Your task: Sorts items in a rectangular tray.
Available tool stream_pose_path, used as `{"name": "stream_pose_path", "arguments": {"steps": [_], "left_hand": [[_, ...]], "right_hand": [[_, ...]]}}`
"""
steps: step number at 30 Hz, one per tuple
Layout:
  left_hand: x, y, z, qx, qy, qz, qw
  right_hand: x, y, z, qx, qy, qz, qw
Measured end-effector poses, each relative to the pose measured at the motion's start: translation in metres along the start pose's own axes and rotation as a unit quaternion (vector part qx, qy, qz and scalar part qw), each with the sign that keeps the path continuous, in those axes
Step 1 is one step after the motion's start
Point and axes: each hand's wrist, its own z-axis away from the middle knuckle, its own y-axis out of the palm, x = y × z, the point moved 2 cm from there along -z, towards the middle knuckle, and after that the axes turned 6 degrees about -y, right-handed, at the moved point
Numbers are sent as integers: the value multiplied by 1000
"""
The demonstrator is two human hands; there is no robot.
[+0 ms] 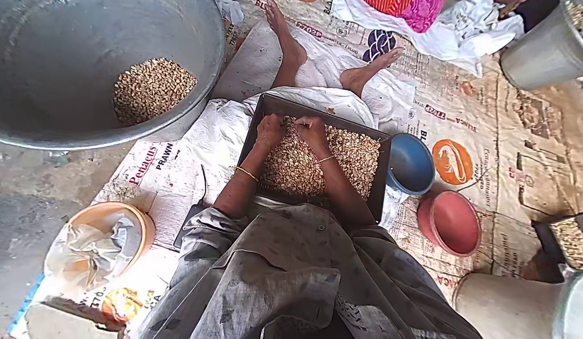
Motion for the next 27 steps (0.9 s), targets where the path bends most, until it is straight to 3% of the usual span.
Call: {"name": "stream_pose_path", "arguments": {"steps": [2, 5, 9, 15, 23, 27], "left_hand": [[4, -1, -5, 0, 16, 57, 998], [10, 3, -9, 11, 37, 243, 969], [3, 3, 1, 93, -46, 496, 862], [2, 3, 5, 136, -58, 596, 789], [-3, 11, 8, 125, 136, 533, 826], [-7, 14, 9, 102, 173, 531, 823]], "right_hand": [[-8, -11, 2, -16, 34, -156, 987], [-12, -27, 10, -29, 43, -302, 952], [-16, -35, 15, -11, 45, -343, 938], [-14, -38, 16, 7, 35, -386, 922], [3, -17, 20, 32, 129, -536, 834], [8, -12, 20, 19, 173, -534, 827]]}}
